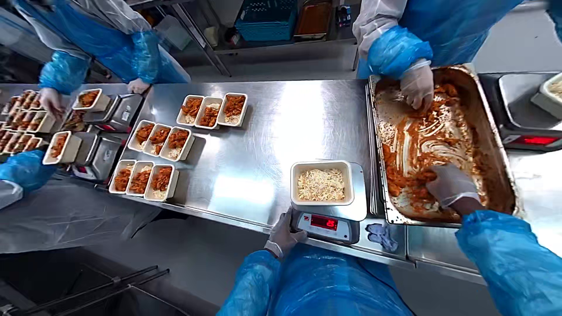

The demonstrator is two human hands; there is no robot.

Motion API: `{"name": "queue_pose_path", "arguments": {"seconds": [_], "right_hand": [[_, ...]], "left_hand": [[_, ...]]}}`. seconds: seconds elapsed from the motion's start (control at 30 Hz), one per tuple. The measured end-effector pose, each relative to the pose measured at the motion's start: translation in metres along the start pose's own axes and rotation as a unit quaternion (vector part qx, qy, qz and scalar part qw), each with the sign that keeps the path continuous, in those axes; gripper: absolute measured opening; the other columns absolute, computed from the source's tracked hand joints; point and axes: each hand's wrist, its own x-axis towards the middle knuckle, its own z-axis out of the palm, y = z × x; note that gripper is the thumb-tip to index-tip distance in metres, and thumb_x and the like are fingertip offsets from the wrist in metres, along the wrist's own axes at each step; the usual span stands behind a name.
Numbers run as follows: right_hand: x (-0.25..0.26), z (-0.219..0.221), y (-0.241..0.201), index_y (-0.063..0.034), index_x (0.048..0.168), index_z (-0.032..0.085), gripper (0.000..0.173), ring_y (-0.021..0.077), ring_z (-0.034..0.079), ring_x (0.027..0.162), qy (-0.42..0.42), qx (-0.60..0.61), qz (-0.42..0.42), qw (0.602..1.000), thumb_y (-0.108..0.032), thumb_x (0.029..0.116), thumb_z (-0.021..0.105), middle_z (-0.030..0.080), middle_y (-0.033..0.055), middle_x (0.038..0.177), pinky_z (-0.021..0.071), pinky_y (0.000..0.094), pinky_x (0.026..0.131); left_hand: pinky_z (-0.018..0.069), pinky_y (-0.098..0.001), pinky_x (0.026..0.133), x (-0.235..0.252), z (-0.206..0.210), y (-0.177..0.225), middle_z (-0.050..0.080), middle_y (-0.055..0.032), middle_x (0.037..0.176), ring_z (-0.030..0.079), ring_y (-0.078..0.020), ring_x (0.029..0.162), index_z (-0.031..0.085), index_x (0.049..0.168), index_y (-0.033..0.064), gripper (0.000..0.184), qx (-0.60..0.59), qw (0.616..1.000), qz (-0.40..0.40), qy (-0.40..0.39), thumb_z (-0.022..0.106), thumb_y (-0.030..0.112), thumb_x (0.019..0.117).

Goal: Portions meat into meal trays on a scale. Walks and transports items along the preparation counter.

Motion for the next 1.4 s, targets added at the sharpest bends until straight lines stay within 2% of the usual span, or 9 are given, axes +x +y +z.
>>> {"name": "queue_pose_path", "arguments": {"seconds": [0.2,0.37,0.6,0.8,1.0,1.13,1.2,1.33,1.4], "right_hand": [[-0.003,0.005,-0.006,-0.0100,0.134,0.063,0.062,0.0584,0.060,0.109,-0.060,-0.024,0.052,0.997,-0.036,0.0827,0.086,0.049,0.0419,0.136,0.0529,0.0710,0.081],[-0.008,0.011,-0.012,-0.0067,0.119,0.071,0.042,0.0568,0.061,0.107,-0.003,-0.046,0.020,0.999,-0.009,0.0798,0.083,0.058,0.0368,0.125,0.0536,0.0716,0.078],[-0.004,-0.035,0.019,-0.0080,0.115,0.074,0.032,0.0554,0.064,0.104,0.027,0.042,-0.010,0.999,-0.012,0.0850,0.081,0.065,0.0327,0.118,0.0498,0.0754,0.080],[-0.024,-0.069,0.040,-0.0077,0.119,0.072,0.036,0.0534,0.063,0.106,0.070,0.143,-0.014,0.987,-0.009,0.0847,0.083,0.066,0.0309,0.117,0.0465,0.0771,0.084],[-0.036,-0.067,0.035,-0.0054,0.121,0.070,0.039,0.0490,0.065,0.101,0.083,0.254,-0.011,0.964,-0.005,0.0839,0.081,0.067,0.0296,0.114,0.0488,0.0748,0.083],[-0.047,-0.078,0.021,-0.0095,0.126,0.066,0.035,0.0306,0.069,0.090,0.064,0.362,0.047,0.929,-0.008,0.0919,0.075,0.072,0.0179,0.106,0.0561,0.0559,0.078],[-0.042,-0.069,0.024,-0.0067,0.120,0.070,0.032,0.0392,0.069,0.089,0.044,0.326,0.054,0.943,-0.006,0.0885,0.077,0.072,0.0227,0.102,0.0537,0.0650,0.077],[-0.046,-0.071,0.014,-0.0122,0.128,0.066,0.036,0.0281,0.068,0.091,0.038,0.386,0.099,0.916,-0.009,0.0934,0.072,0.072,0.0160,0.110,0.0557,0.0533,0.078],[-0.045,-0.059,0.012,-0.0093,0.126,0.069,0.034,0.0360,0.069,0.093,0.040,0.354,0.132,0.925,-0.008,0.0924,0.074,0.072,0.0215,0.109,0.0540,0.0606,0.079]], "left_hand": [[0.0499,-0.0533,0.104,0.006,0.013,0.021,0.056,-0.0121,0.145,0.062,-0.0296,0.123,0.034,0.160,0.0207,0.107,0.098,0.989,-0.074,0.077,0.076,0.069,0.0748],[0.0416,-0.0537,0.111,0.006,0.021,0.026,0.062,-0.0053,0.139,0.060,-0.0238,0.125,0.037,0.159,0.0262,0.105,0.125,0.982,-0.098,0.100,0.076,0.070,0.0712],[0.0468,-0.0547,0.109,0.011,0.012,0.008,0.056,-0.0130,0.146,0.060,-0.0291,0.127,0.027,0.163,0.0179,0.115,0.013,0.997,-0.051,0.065,0.082,0.063,0.0730],[0.0547,-0.0458,0.101,0.004,0.003,-0.009,0.053,-0.0199,0.145,0.062,-0.0290,0.122,0.029,0.160,0.0104,0.088,-0.206,0.974,0.010,0.088,0.078,0.022,0.0882],[0.0544,-0.0468,0.099,-0.007,-0.039,0.024,0.059,-0.0194,0.137,0.063,-0.0290,0.118,0.050,0.147,0.0051,0.053,-0.205,0.957,0.042,0.202,0.065,0.016,0.0972],[0.0562,-0.0434,0.094,0.003,-0.060,0.052,0.066,-0.0126,0.127,0.066,-0.0228,0.109,0.064,0.132,0.0064,0.033,-0.200,0.940,0.124,0.247,0.060,0.018,0.1006],[0.0567,-0.0423,0.093,0.007,-0.070,0.064,0.067,-0.0111,0.124,0.067,-0.0211,0.107,0.066,0.128,0.0061,0.030,-0.209,0.939,0.137,0.237,0.059,0.017,0.1012],[0.0581,-0.0364,0.077,0.014,-0.086,0.084,0.072,-0.0075,0.104,0.068,-0.0165,0.084,0.067,0.124,0.0069,0.025,-0.252,0.945,0.113,0.174,0.058,0.018,0.1035],[0.0580,-0.0348,0.072,0.014,-0.087,0.086,0.072,-0.0076,0.099,0.068,-0.0159,0.078,0.067,0.123,0.0049,0.024,-0.265,0.950,0.102,0.133,0.056,0.017,0.1049]]}}
